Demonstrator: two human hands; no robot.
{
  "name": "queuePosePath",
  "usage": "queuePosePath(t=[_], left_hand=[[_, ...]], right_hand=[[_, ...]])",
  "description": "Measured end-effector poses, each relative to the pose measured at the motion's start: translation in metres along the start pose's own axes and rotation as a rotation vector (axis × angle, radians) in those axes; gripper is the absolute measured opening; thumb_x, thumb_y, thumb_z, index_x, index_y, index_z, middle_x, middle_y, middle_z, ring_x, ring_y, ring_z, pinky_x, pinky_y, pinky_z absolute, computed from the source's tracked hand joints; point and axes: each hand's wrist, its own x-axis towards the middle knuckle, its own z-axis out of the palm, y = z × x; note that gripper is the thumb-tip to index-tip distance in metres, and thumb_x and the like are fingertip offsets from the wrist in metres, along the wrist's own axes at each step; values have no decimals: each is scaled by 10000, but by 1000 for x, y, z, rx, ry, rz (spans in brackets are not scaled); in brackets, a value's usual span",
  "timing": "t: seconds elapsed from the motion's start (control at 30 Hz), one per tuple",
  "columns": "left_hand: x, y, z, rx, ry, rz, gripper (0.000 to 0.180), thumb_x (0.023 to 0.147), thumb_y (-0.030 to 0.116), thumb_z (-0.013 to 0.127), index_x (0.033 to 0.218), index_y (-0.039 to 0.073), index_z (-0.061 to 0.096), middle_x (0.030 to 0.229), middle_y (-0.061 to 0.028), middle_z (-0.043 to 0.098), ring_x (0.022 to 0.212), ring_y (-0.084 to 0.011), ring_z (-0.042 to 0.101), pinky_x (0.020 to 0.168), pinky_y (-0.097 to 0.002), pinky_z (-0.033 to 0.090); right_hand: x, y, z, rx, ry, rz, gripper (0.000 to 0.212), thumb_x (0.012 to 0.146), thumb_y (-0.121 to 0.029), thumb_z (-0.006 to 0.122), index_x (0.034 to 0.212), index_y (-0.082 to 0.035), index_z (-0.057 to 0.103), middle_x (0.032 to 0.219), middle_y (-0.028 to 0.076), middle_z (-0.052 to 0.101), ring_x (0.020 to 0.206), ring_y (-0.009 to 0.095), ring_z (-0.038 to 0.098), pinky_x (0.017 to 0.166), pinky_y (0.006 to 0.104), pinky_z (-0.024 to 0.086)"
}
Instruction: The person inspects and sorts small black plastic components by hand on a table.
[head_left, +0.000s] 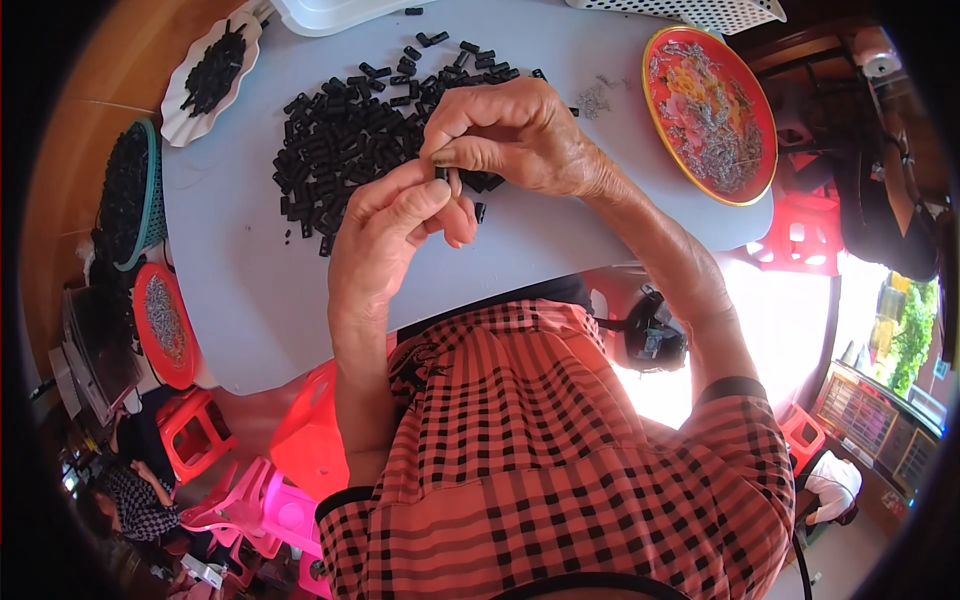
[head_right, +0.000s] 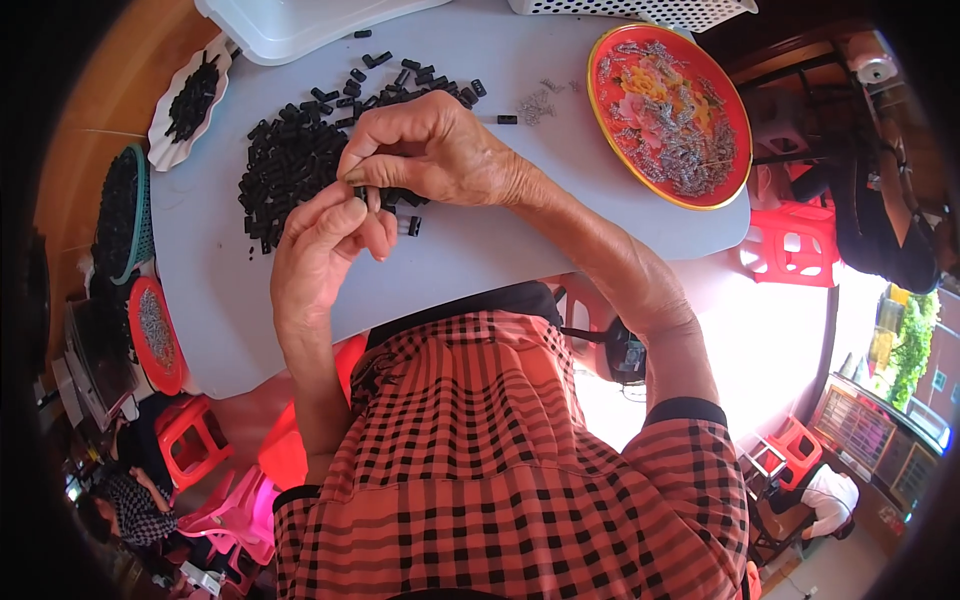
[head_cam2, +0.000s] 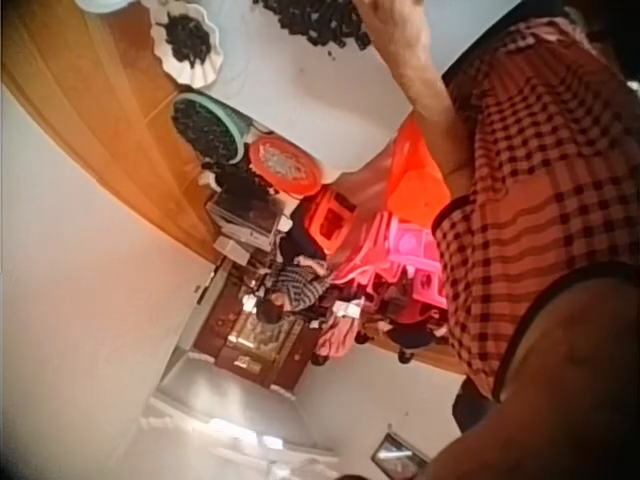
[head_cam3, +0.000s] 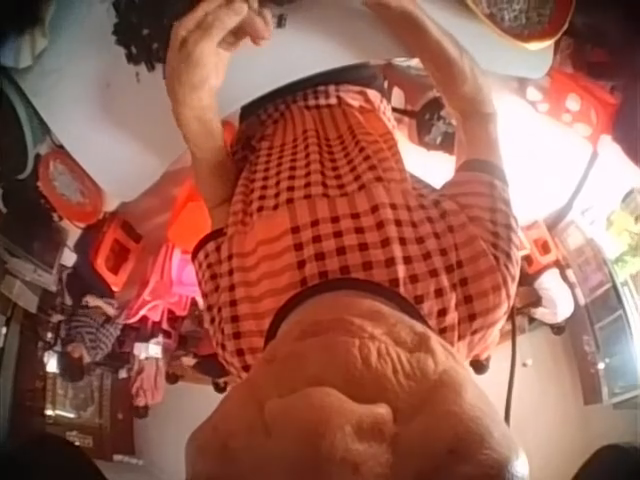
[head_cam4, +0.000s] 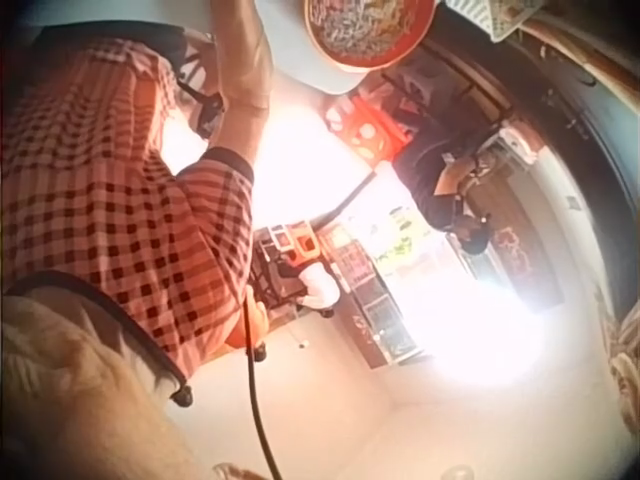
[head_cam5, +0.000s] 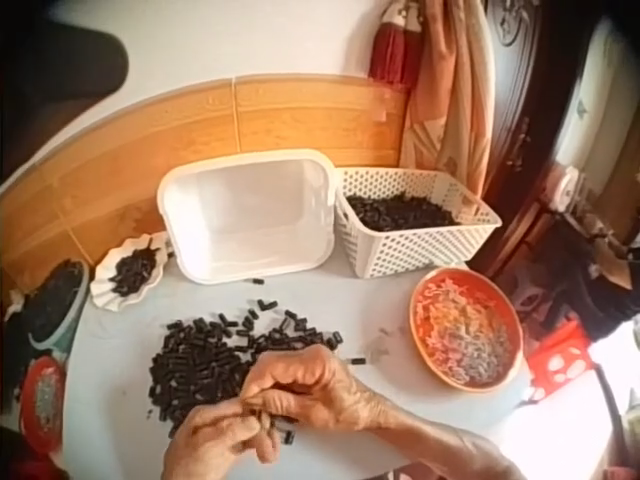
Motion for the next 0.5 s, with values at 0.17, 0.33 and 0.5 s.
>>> queuePosePath(t=[0.17, 0.33, 0.5], left_hand=[[0, -15, -8, -590, -226, -81, 253, 923, 200, 500, 906, -51, 523, 611, -108, 564, 670, -223, 534, 682, -317, 438], [-3, -6, -2, -389, -33, -15, 232, 916, 155, 485, 944, -63, 558, 684, -118, 598, 703, -204, 561, 681, -310, 446], [-5, -7, 3, -339, 145, 1, 184, 891, 93, 509, 943, -52, 610, 881, -102, 630, 806, -164, 594, 741, -310, 467]], right_hand=[[0, -6, 2, -29, -27, -106, 71, 844, -27, 627, 877, 34, 642, 846, 85, 622, 723, 133, 635, 594, 247, 545], [1, -7, 0, -172, 15, -133, 223, 792, -45, 683, 1006, -1, 637, 839, 70, 632, 742, 135, 626, 673, 261, 521], [2, -12, -2, -426, 10, -147, 485, 674, -148, 781, 1107, -17, 604, 949, 79, 615, 855, 176, 605, 738, 305, 506]])
